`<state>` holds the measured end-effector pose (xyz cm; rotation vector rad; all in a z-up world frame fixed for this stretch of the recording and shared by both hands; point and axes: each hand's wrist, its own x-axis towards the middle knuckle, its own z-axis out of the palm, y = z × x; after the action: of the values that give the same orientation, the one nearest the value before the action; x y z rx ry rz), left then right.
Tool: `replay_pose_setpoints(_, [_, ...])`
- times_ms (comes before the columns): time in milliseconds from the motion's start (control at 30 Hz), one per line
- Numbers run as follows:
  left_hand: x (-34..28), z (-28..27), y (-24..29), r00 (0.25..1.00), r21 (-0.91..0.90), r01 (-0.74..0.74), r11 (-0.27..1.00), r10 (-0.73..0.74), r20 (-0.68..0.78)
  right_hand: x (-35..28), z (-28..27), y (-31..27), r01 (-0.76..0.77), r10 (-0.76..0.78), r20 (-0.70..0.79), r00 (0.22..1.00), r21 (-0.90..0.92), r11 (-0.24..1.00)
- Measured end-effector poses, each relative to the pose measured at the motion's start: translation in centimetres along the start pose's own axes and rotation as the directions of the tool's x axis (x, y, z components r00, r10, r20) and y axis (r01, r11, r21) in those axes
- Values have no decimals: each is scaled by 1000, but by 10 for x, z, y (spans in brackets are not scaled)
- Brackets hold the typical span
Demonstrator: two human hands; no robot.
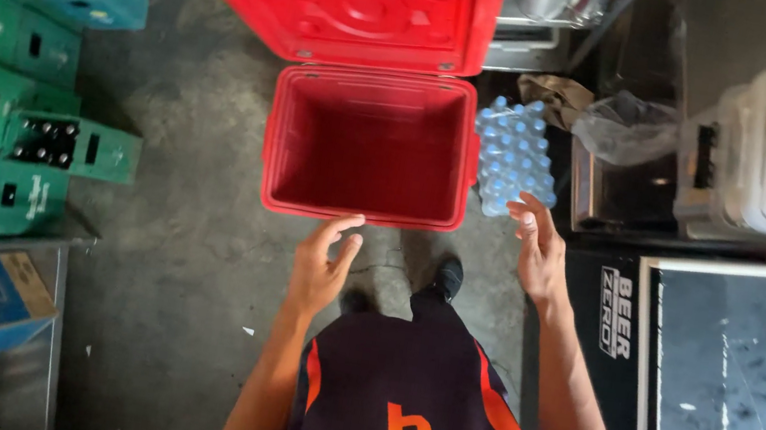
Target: Organizing and cleaning bottles on a bar counter.
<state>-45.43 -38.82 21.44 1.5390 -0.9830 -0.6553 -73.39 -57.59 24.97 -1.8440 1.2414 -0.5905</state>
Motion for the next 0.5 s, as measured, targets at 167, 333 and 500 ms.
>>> replay_pose_setpoints(167, [-17, -20, -8, 1000, 16, -11, 1000, 12, -21, 8, 31, -17, 24, -23, 62, 998, -23, 999])
replay_pose_setpoints(333, [-42, -48, -22, 994, 30, -27, 999, 30, -103, 14, 76, -18, 51, -50, 172, 984, -3, 999])
replay_pose_setpoints(500, [-75, -86, -21, 964, -54, 179, 982, -186, -192, 16, 127, -22, 76, -68, 218, 973, -26, 997])
